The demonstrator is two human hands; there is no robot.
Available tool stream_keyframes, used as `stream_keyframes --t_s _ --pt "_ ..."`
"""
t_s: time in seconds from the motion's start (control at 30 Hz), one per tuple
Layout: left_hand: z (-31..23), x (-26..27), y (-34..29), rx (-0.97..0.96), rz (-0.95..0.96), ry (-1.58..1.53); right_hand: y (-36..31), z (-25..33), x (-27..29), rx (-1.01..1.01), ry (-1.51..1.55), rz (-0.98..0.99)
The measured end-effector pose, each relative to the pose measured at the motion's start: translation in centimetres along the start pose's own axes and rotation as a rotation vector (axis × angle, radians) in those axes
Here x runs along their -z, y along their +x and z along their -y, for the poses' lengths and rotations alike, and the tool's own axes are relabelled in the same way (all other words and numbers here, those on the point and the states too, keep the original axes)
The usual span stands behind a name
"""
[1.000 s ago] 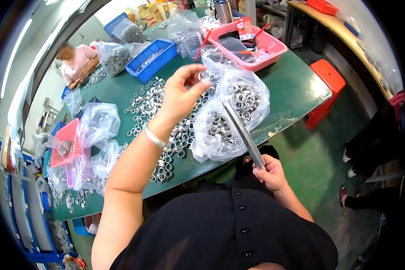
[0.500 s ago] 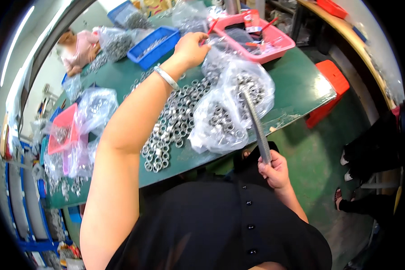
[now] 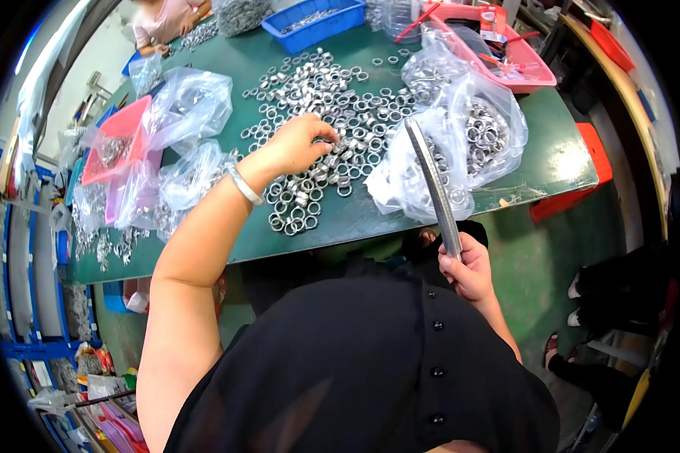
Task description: The person holds a metal measuring rod and slides several metal rings onto it one by one from a pile on the table. The person then removes the rings from the rod and places them into a clear plastic bag.
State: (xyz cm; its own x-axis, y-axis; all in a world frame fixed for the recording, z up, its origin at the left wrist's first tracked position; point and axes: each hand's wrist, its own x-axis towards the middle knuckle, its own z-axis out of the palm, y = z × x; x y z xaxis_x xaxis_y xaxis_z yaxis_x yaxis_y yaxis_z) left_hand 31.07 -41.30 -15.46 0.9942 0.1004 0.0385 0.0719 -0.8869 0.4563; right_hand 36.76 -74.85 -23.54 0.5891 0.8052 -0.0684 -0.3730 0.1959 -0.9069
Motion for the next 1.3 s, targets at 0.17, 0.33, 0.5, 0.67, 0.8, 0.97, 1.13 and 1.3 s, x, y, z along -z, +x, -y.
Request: stream_keyframes --t_s 0.17,0.33,0.5,0.67,0.8,0.97,1.13,1.3 --pt "1.0 -0.9 -2.3 -0.099 0.029 0.247 0.3 -0.1 -1.4 -0.064 -0.062 0.036" --pt "2.5 -0.2 -3.7 -0.045 -0.127 0.254 0.7 -0.1 -2.4 -0.085 -0.108 0.043" --pt "3.5 0.5 -5.5 -0.092 -0.014 0.077 1.2 -0.1 -3.1 -0.112 -0.116 0.041" --pt "3.6 0.7 -7.7 -0.060 -0.085 0.310 2.0 -0.2 -3.9 -0.150 -0.142 0.072" --pt "4.6 0.8 -8.8 -0.010 -0.142 0.227 2.5 -0.3 -4.5 -0.155 -0.152 0.101" --pt "4.4 1.2 -9.7 -0.032 -0.116 0.054 2.8 -0.5 -4.8 -0.157 -0.159 0.084" --pt "4.3 0.4 -10.1 -0.093 -0.164 0.074 3.2 -0.6 -5.2 -0.170 -0.156 0.090" --pt "4.4 0.3 -9.8 -0.085 -0.167 0.025 3.4 -0.5 -5.6 -0.192 -0.174 0.101"
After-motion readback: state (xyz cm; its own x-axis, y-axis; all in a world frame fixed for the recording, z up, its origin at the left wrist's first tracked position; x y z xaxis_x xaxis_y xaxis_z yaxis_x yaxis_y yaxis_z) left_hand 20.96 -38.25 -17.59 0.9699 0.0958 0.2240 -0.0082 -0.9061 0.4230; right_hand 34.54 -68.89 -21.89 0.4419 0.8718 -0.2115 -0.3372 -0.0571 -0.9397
